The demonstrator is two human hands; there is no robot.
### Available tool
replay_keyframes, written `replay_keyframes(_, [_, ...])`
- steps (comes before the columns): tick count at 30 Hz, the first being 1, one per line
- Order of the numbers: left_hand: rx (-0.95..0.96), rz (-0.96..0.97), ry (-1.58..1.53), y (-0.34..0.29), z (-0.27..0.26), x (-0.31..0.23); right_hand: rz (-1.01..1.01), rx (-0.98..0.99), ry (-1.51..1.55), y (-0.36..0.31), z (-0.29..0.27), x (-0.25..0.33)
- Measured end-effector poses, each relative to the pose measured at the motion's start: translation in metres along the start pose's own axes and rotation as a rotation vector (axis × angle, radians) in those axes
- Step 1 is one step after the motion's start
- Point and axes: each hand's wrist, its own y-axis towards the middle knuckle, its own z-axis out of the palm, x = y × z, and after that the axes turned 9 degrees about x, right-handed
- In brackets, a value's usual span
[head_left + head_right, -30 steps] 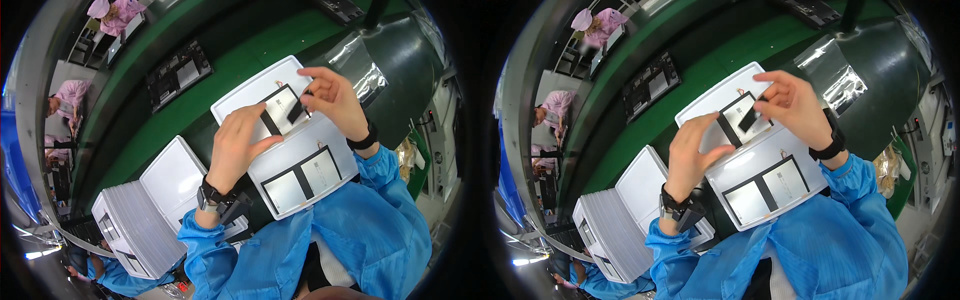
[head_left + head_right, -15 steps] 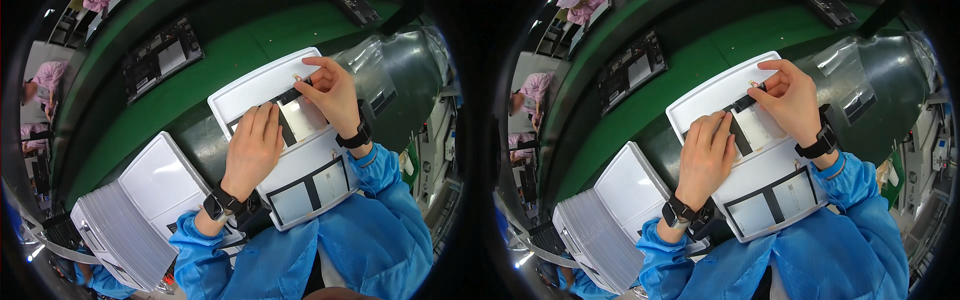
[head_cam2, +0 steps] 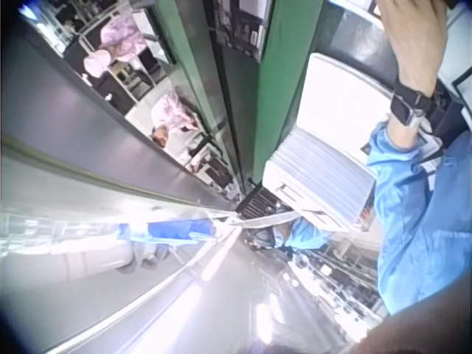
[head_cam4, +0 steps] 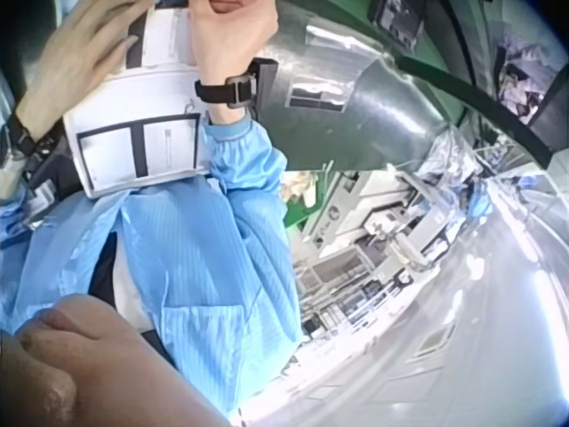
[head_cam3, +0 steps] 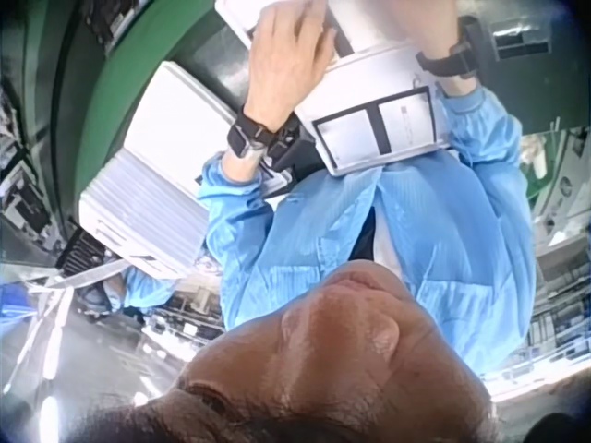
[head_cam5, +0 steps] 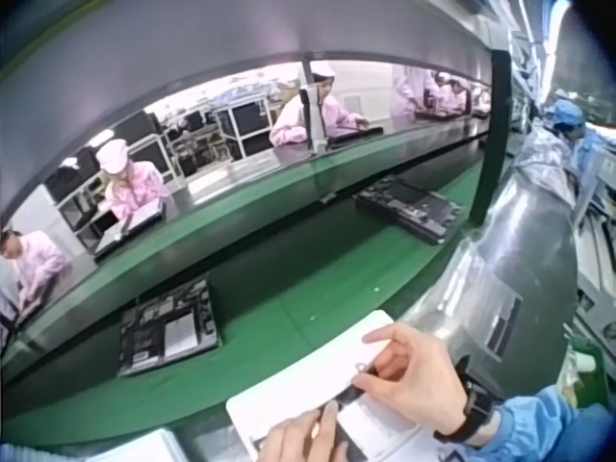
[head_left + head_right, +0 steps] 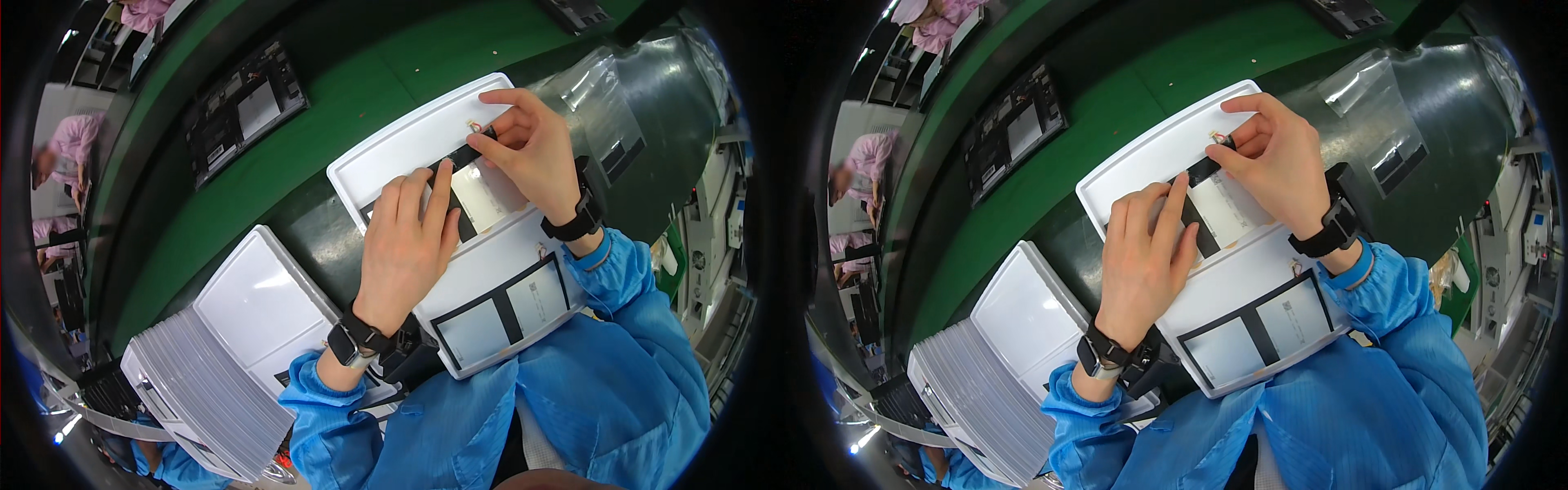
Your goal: Assembling battery packs and protective films into electronic device frames on a manufacturing line.
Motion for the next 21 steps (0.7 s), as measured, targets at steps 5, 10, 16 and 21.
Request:
replay_keyframes(5, [0.052,-0.022,0.034,0.0060,0.0010,-0.0035,-0.002,-0.009,-0.013,-0.0008,0.0006,-0.0015])
replay_keyframes(10, [0.054,-0.042,0.037,0.0042,0.0039,-0.0024,-0.010,-0.020,-0.040,-0.0024,0.0018,-0.0017])
replay_keyframes(16, [0.086,-0.067,0.040,0.0052,0.0016,-0.0017,-0.019,0.005,-0.077,-0.0026,0.0037,-0.0017])
replay_keyframes(21, [0.130,-0.075,0.112,0.0046,0.0030,-0.0004,-0.110,-0.048,-0.197,-0.0046,0.0079,-0.0002])
